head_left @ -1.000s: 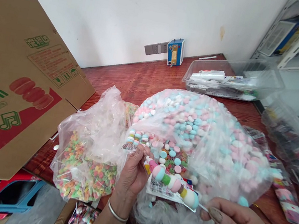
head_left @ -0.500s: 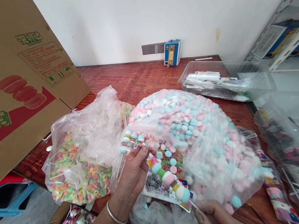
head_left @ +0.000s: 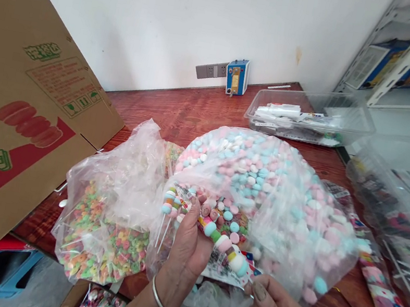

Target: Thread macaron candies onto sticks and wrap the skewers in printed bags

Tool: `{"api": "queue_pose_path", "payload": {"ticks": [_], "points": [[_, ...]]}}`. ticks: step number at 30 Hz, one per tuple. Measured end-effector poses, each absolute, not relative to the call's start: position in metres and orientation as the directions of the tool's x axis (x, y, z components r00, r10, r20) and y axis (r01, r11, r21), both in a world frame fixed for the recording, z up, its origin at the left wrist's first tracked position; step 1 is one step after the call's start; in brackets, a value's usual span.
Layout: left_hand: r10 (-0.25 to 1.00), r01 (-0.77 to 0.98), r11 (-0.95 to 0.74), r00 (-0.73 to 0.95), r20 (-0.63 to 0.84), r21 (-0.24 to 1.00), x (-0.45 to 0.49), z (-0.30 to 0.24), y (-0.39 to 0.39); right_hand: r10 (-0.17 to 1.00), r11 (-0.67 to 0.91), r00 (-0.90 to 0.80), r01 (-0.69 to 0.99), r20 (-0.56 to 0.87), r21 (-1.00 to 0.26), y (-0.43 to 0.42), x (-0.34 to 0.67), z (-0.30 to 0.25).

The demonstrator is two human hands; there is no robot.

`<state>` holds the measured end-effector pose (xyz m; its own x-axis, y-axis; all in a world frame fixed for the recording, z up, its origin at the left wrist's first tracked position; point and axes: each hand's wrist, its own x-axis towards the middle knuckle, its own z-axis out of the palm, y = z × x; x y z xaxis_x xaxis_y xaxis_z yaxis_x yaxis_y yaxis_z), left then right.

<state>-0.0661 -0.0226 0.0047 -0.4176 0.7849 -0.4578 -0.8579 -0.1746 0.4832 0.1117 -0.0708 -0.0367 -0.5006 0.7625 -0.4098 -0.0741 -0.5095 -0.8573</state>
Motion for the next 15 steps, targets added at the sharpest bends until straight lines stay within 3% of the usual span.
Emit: {"api": "queue_pose_path", "payload": {"ticks": [2,3,6,8,11,13,15], "points": [[0.775,-0.853,-0.191,-0.435,-0.459,0.486,-0.064,0.002,-0.021,0.867,-0.169,-0.462,0.086,-0.189,-0.982,-0.068,0.116,-0.040],[0.769,-0.853,-0.191,-0.438,-0.466,0.486,-0.062,0.001,-0.020,0.892,0.059,-0.452,0.174,-0.027,-0.983,-0.066,0.119,-0.042],[0.744,-0.852,-0.163,-0.437,-0.505,0.498,-0.058,0.001,-0.017,0.763,0.621,-0.479,0.358,0.434,-0.697,-0.057,0.123,-0.047],[0.727,-0.855,-0.142,-0.432,-0.533,0.499,-0.055,0.003,-0.015,0.633,0.774,-0.509,0.397,0.582,-0.494,-0.052,0.122,-0.050],[0.749,-0.878,-0.099,-0.375,-0.545,0.469,-0.051,0.005,-0.015,0.596,0.802,-0.491,0.405,0.635,-0.440,-0.050,0.116,-0.049],[0.775,-0.886,-0.079,-0.343,-0.531,0.456,-0.050,0.005,-0.016,0.724,0.687,-0.431,0.379,0.539,-0.621,-0.051,0.110,-0.045],[0.792,-0.886,-0.082,-0.336,-0.509,0.457,-0.050,0.004,-0.017,0.885,0.349,-0.408,0.263,0.224,-0.899,-0.055,0.105,-0.039]]}}
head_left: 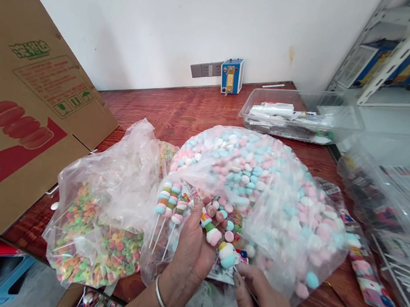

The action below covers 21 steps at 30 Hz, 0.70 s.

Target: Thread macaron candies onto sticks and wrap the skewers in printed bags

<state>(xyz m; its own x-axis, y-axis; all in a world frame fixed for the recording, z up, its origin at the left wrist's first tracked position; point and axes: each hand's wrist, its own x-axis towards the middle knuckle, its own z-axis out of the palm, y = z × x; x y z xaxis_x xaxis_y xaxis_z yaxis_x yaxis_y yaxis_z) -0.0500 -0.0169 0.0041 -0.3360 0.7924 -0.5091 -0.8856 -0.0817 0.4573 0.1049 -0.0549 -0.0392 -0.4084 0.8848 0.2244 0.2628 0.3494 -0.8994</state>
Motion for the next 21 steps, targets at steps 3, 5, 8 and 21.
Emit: {"api": "queue_pose_path", "payload": {"ticks": [3,5,8,21], "points": [[0.819,-0.891,-0.088,-0.319,-0.477,0.446,-0.050,0.003,-0.017,0.764,-0.418,-0.545,-0.012,-0.345,-0.908,-0.059,0.098,-0.032],[0.828,-0.901,-0.081,-0.299,-0.474,0.427,-0.047,0.002,-0.018,0.644,-0.654,-0.615,-0.134,-0.455,-0.745,-0.060,0.094,-0.031],[0.832,-0.903,-0.023,-0.255,-0.493,0.428,-0.036,-0.001,-0.021,0.712,-0.574,-0.575,-0.145,-0.403,-0.806,-0.057,0.090,-0.034],[0.856,-0.877,-0.101,-0.317,-0.409,0.469,-0.071,0.003,-0.010,0.888,0.197,-0.457,0.285,0.048,-0.938,-0.046,0.106,-0.029]]}}
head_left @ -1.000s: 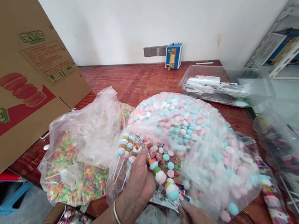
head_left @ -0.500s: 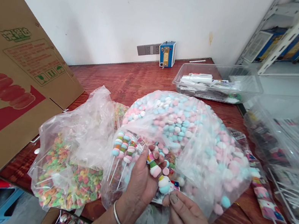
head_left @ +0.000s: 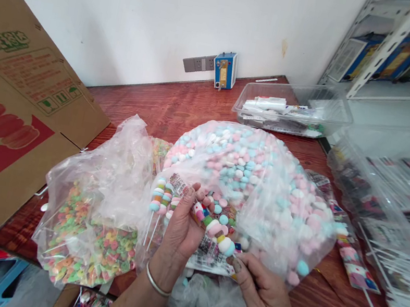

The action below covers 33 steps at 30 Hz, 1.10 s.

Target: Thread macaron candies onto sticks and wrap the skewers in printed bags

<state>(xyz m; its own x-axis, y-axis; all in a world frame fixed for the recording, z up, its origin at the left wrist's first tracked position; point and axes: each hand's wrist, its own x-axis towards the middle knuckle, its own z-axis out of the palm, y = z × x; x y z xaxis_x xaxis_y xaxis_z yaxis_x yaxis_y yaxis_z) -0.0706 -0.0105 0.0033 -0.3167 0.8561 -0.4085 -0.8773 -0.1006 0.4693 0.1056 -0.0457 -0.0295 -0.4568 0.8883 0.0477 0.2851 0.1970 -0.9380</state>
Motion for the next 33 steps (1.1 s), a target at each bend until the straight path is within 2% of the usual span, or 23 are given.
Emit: {"api": "queue_pose_path", "payload": {"ticks": [2,4,6,7,9,10,12,14,15,16,17,18,19,20,22,23,24,25,27,28,30,32,33], "points": [[0.843,-0.884,-0.095,-0.316,-0.435,0.458,-0.069,0.004,-0.007,0.866,0.387,-0.458,0.358,0.201,-0.850,-0.047,0.107,-0.037],[0.818,-0.885,-0.071,-0.316,-0.480,0.460,-0.060,0.003,-0.006,0.799,0.588,-0.456,0.455,0.392,-0.669,-0.046,0.107,-0.045],[0.787,-0.882,-0.042,-0.318,-0.529,0.469,-0.048,0.000,-0.007,0.713,0.700,-0.478,0.524,0.512,-0.485,-0.045,0.106,-0.050],[0.779,-0.881,-0.025,-0.313,-0.543,0.472,-0.042,-0.002,-0.009,0.688,0.722,-0.489,0.539,0.536,-0.435,-0.044,0.105,-0.051],[0.777,-0.881,0.008,-0.292,-0.558,0.473,-0.034,-0.004,-0.011,0.694,0.716,-0.472,0.537,0.544,-0.447,-0.043,0.103,-0.050],[0.777,-0.883,0.024,-0.279,-0.564,0.470,-0.031,-0.004,-0.012,0.727,0.686,-0.449,0.511,0.519,-0.518,-0.043,0.101,-0.048],[0.774,-0.896,0.042,-0.251,-0.582,0.442,-0.030,-0.004,-0.014,0.847,0.503,-0.400,0.392,0.350,-0.770,-0.043,0.098,-0.043],[0.775,-0.919,0.047,-0.213,-0.595,0.391,-0.032,-0.002,-0.015,0.918,0.094,-0.395,0.166,0.021,-0.982,-0.044,0.095,-0.038],[0.782,-0.928,0.049,-0.194,-0.593,0.368,-0.033,-0.001,-0.015,0.890,-0.154,-0.427,0.044,-0.158,-0.987,-0.044,0.094,-0.037],[0.793,-0.934,0.050,-0.178,-0.583,0.354,-0.034,-0.001,-0.015,0.827,-0.371,-0.475,-0.057,-0.302,-0.927,-0.045,0.092,-0.036],[0.806,-0.934,0.049,-0.172,-0.566,0.353,-0.034,-0.001,-0.015,0.760,-0.520,-0.520,-0.128,-0.390,-0.844,-0.045,0.092,-0.036],[0.820,-0.930,0.045,-0.174,-0.545,0.364,-0.034,-0.001,-0.016,0.721,-0.590,-0.548,-0.165,-0.424,-0.791,-0.045,0.091,-0.036],[0.832,-0.922,0.040,-0.182,-0.524,0.384,-0.033,-0.002,-0.016,0.722,-0.581,-0.554,-0.160,-0.414,-0.798,-0.045,0.091,-0.037],[0.839,-0.912,0.033,-0.197,-0.507,0.409,-0.031,-0.002,-0.016,0.766,-0.490,-0.532,-0.118,-0.362,-0.864,-0.045,0.091,-0.037],[0.837,-0.893,0.026,-0.226,-0.498,0.449,-0.027,-0.004,-0.016,0.888,-0.073,-0.450,0.069,-0.096,-0.995,-0.045,0.092,-0.039],[0.829,-0.889,0.031,-0.232,-0.509,0.457,-0.024,-0.004,-0.015,0.898,0.185,-0.432,0.192,0.086,-0.964,-0.044,0.093,-0.040],[0.816,-0.888,0.042,-0.234,-0.529,0.458,-0.022,-0.004,-0.015,0.860,0.408,-0.442,0.300,0.253,-0.862,-0.044,0.094,-0.042],[0.799,-0.887,0.054,-0.237,-0.552,0.459,-0.021,-0.004,-0.015,0.800,0.564,-0.469,0.378,0.374,-0.734,-0.043,0.094,-0.043],[0.774,-0.880,0.071,-0.248,-0.582,0.470,-0.018,-0.004,-0.016,0.720,0.691,-0.501,0.449,0.481,-0.567,-0.039,0.094,-0.044],[0.775,-0.878,0.077,-0.246,-0.582,0.473,-0.018,-0.004,-0.016,0.733,0.677,-0.490,0.461,0.472,-0.573,-0.037,0.093,-0.044],[0.806,-0.885,0.087,-0.207,-0.555,0.457,-0.019,-0.005,-0.018,0.841,0.511,-0.422,0.418,0.337,-0.751,-0.033,0.092,-0.042],[0.841,-0.904,0.089,-0.156,-0.518,0.418,-0.022,-0.005,-0.019,0.919,0.145,-0.393,0.249,0.037,-0.958,-0.030,0.092,-0.039],[0.853,-0.912,0.088,-0.138,-0.503,0.400,-0.024,-0.006,-0.020,0.894,-0.088,-0.424,0.144,-0.142,-0.986,-0.030,0.092,-0.037]]}}
